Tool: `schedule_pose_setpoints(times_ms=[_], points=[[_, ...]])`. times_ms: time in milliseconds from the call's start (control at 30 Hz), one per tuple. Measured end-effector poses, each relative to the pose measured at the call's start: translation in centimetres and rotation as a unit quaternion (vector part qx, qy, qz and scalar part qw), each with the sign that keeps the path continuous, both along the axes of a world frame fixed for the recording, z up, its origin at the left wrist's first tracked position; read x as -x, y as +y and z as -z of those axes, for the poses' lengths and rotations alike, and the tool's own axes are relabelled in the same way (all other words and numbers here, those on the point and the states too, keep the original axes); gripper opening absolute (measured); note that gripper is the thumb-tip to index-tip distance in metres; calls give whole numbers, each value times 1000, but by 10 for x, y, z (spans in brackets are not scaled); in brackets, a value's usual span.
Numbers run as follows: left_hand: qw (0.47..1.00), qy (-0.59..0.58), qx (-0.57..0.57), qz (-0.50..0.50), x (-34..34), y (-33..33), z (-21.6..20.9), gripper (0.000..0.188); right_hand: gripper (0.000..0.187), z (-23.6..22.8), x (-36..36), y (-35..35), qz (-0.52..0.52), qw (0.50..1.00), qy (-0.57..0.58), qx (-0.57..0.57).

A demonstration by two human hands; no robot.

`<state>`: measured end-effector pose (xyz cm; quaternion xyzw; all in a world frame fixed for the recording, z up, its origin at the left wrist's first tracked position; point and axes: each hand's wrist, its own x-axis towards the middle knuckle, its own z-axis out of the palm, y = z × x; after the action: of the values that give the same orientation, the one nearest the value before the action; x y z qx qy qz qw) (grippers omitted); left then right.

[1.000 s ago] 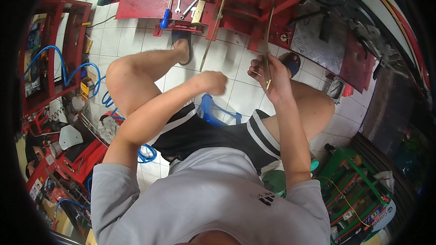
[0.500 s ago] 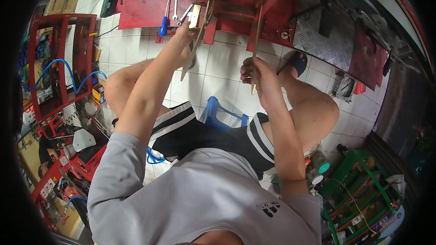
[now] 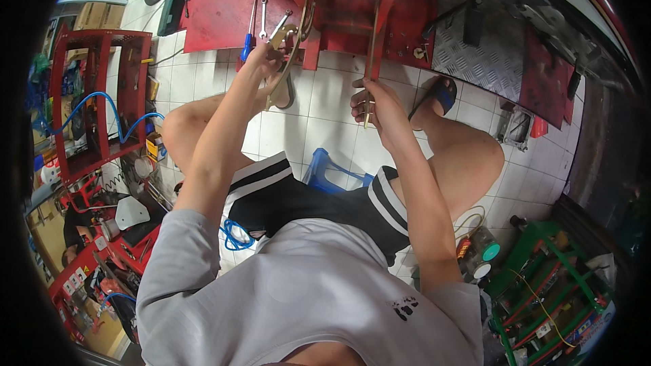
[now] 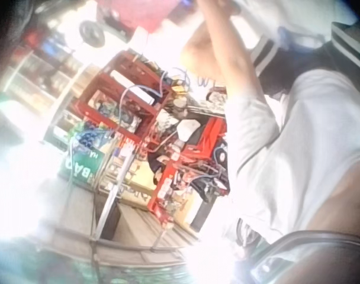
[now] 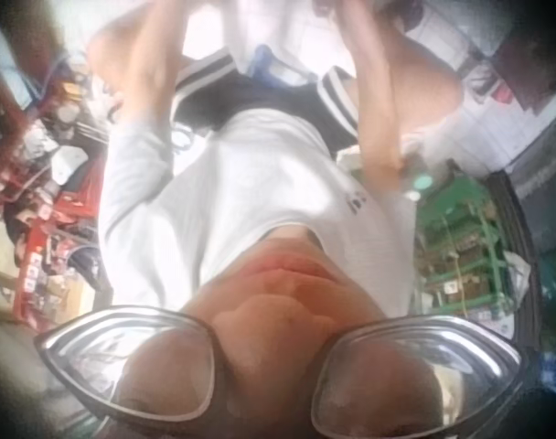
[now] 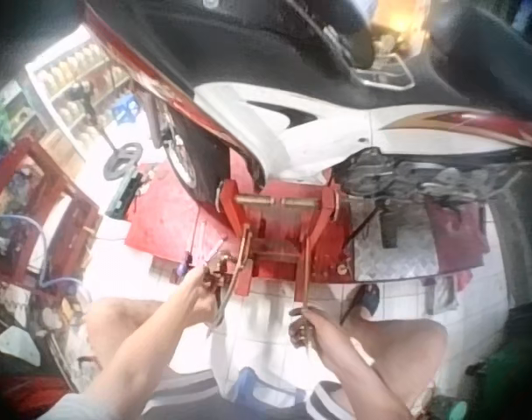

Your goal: The person sits on a stool and assembles a metal bracket by hand. They insert a small metal pin into a hole on the bracket, then attach a curved metal rod to the bracket using the pin. The person repeatedly adjusts the components to ensure they fit together properly.

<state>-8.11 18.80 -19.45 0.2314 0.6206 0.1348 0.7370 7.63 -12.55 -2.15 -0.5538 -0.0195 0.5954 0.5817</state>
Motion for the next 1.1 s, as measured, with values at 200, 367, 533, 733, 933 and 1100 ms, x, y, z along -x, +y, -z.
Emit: schedule_pose_setpoints(times_ms=[200, 367, 533, 733, 933, 1100], points=[[991, -71, -112, -28, 37, -45, -95, 26, 41, -3, 9, 2, 4, 1000, 1, 24], [968, -124, -204, 77, 93, -75, -173, 35, 39, -3, 18, 0, 16, 997, -77, -4], [899, -183, -340, 209, 132, -116, -249, 32, 34, 1, 17, -2, -9, 992, -116, -41], [735, 76, -555, 383, 152, -207, -337, 35, 38, 5, 12, -10, 19, 988, -101, -117], [542, 88, -710, 442, 156, -220, -302, 34, 34, 0, 18, -1, 38, 986, -65, -151], [422, -27, -791, 443, 111, -211, -213, 31, 33, 0, 10, -14, 32, 982, -3, -188]])
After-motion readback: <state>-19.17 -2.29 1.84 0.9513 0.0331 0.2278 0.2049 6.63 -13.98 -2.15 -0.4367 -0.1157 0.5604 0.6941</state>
